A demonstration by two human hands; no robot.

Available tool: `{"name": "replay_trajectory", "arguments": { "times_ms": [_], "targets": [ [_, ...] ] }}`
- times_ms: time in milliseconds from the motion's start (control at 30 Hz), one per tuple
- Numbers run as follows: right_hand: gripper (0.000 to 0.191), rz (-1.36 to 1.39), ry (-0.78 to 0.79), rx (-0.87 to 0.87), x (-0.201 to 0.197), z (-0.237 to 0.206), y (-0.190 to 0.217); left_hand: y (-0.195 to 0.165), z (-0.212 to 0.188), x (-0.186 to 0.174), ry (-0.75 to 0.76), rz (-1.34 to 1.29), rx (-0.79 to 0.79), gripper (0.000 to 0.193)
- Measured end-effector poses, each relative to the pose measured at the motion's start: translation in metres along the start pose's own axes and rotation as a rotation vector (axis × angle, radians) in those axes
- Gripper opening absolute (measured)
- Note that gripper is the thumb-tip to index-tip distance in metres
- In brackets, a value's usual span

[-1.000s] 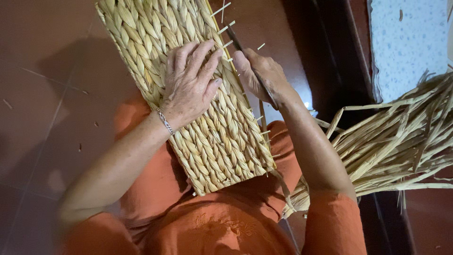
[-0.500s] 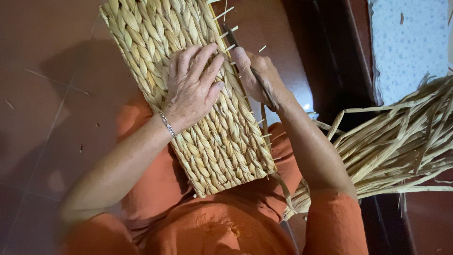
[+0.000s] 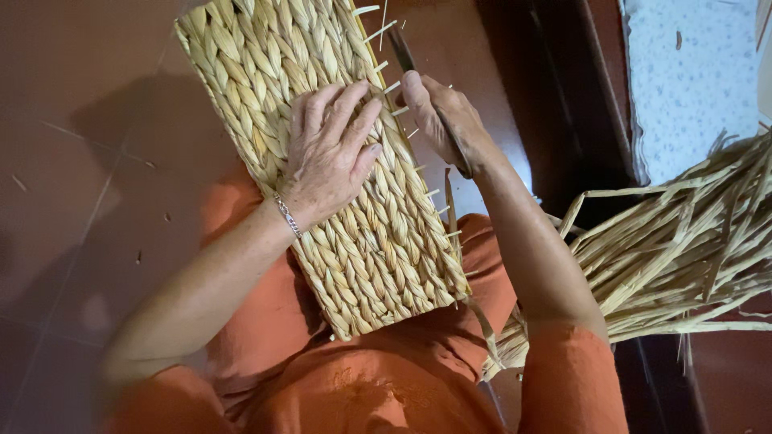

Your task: The person sits on the floor with a woven basket on their lap and weaves flat plant fiber strips around the basket's rim, tucking and tightening each strip by hand. They then use scissors to trim the protruding fiber ends and continue weaving strips along the edge.

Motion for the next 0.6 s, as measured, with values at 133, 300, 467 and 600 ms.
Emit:
{"name": "replay_trajectory", "arguments": {
  "times_ms": [133, 300, 467, 600],
  "targets": [
    [0.081, -0.064, 0.033, -0.042, 0.005, 0.01, 0.01, -0.001, 0.003, -0.002, -0.03, 0.012, 0.007, 0.058],
    [0.079, -0.05, 0.043, -0.035, 0.006, 0.017, 0.018, 0.0, 0.002, -0.002, 0.019, -0.016, -0.001, 0.057],
    [0.072, -0.056, -0.009, -0.046, 0.01, 0.02, 0.019, -0.001, 0.003, -0.004, 0.012, -0.013, -0.011, 0.057],
    [0.065, -0.009, -0.058, -0.075, 0.012, 0.018, 0.017, -0.002, 0.003, -0.006, 0.005, -0.018, -0.016, 0.058]
  ]
}}
Point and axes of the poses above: each hand's wrist, its own z-axis towards the middle knuckle, its own x-axis out of the palm, y = z × x, the point moved 8 cm from there along z, towards the middle knuckle, and after that the axes turned 8 degrees about z, right-handed, at the moved point
